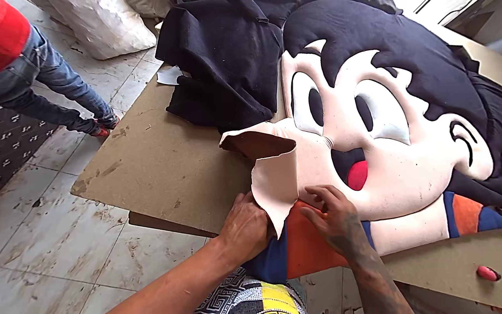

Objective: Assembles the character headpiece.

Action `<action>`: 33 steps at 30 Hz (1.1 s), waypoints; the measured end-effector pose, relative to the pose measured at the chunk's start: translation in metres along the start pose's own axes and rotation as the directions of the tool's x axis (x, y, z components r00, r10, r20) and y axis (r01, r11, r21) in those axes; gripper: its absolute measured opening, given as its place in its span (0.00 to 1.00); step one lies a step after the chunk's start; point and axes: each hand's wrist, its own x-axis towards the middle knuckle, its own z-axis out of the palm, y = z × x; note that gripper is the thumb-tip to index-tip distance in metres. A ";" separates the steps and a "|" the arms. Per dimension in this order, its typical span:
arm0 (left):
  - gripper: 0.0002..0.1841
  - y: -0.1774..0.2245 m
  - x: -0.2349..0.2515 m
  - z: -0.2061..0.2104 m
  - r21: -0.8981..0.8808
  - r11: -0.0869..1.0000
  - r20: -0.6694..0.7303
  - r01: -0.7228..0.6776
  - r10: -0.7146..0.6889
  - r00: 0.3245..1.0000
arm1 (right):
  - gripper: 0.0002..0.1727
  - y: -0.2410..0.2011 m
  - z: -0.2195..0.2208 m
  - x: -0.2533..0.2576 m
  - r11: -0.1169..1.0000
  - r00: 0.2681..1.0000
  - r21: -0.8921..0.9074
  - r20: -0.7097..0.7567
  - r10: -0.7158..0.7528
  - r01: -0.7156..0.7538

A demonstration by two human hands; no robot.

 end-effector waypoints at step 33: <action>0.14 0.071 0.001 -0.038 0.156 0.962 0.581 0.226 -0.274 0.766 | 0.11 -0.106 0.038 0.032 0.869 1.000 -0.495 -0.001 0.024 -0.022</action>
